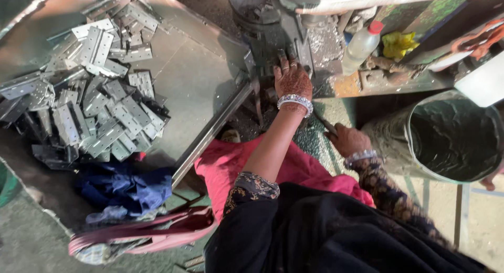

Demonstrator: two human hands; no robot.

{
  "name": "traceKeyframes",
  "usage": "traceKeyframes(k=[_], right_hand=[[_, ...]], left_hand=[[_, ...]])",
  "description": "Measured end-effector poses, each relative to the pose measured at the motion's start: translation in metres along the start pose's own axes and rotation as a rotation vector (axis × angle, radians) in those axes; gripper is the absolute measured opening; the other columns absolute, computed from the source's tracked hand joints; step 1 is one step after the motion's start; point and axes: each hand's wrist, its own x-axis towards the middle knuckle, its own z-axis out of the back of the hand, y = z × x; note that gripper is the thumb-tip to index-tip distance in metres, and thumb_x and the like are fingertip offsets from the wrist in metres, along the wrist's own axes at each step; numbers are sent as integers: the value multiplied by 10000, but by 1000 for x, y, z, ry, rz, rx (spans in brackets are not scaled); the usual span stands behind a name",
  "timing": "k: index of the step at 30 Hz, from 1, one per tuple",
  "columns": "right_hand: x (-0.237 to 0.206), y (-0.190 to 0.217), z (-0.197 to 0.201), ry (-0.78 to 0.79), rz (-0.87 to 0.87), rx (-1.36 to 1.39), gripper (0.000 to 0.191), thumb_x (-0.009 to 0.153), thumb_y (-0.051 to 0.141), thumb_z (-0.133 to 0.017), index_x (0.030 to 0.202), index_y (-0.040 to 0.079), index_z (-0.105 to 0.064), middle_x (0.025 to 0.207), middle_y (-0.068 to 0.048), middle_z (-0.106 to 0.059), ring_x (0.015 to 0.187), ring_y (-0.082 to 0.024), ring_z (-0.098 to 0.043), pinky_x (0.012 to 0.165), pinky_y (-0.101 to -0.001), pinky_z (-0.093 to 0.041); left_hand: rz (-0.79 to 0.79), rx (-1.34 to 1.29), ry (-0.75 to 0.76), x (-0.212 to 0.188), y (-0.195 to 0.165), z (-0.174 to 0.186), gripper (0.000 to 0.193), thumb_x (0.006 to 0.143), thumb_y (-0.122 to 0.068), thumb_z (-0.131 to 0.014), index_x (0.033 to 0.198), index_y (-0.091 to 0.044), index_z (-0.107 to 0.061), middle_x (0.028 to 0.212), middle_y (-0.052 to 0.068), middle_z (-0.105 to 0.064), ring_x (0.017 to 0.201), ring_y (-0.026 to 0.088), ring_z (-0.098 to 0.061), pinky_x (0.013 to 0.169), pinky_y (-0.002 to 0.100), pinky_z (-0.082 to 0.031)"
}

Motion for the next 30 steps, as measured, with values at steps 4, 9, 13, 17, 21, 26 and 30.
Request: traceKeyframes(k=[4, 9, 13, 17, 21, 26, 30], right_hand=[[19, -12, 1, 3, 99, 88, 573, 966, 619, -544, 1096, 79, -682, 995, -230, -728, 954, -452, -700, 824, -562, -537], [16, -9, -13, 194, 75, -49, 579, 1025, 619, -445, 1213, 113, -653, 1000, -207, -748, 932, -401, -782, 821, -509, -623], [9, -6, -20, 35, 46, 187, 544, 956, 583, -572, 1129, 78, -676, 978, -234, -715, 976, -451, -703, 843, -559, -542], [21, -8, 0, 13, 58, 70, 561, 972, 602, -563, 1132, 77, -679, 980, -235, -733, 972, -445, -716, 843, -548, -560], [21, -5, -3, 123, 46, -11, 550, 982, 608, -518, 1177, 114, -662, 984, -215, -751, 945, -416, -736, 822, -530, -576], [14, -8, -15, 56, -33, 73, 552, 926, 627, -566, 1176, 144, -661, 1024, -217, -734, 965, -442, -720, 818, -561, -562], [24, -15, -10, 13, 43, 24, 551, 943, 632, -562, 1146, 130, -661, 1005, -221, -739, 958, -444, -721, 815, -558, -566]], left_hand=[[-69, 77, -99, -14, 1, -7, 436, 989, -289, -463, 1360, -129, -626, 1588, 98, -404, 1496, 305, -275, 1195, 518, -214], [-58, 166, -67, -22, 0, -11, 448, 1026, -311, -484, 1394, -94, -620, 1588, 103, -433, 1526, 305, -279, 1210, 499, -228], [-49, 31, -103, -19, 6, -12, 436, 1030, -341, -471, 1350, -95, -637, 1591, 85, -430, 1513, 305, -271, 1202, 513, -221], [-37, 92, -33, -6, 4, -9, 418, 1029, -305, -452, 1376, -134, -612, 1578, 62, -428, 1528, 299, -255, 1212, 522, -209], [-20, 74, -10, -1, 0, -7, 404, 1025, -254, -464, 1382, -140, -613, 1593, 74, -425, 1532, 303, -253, 1196, 513, -222], [-39, 45, -23, -3, 2, 3, 467, 955, -239, -516, 1400, -133, -611, 1573, 74, -450, 1536, 325, -230, 1166, 522, -209], [-12, 86, 156, 8, 4, 18, 373, 1091, -227, -491, 1422, -136, -635, 1619, 68, -447, 1621, 293, -211, 1267, 485, -222]])
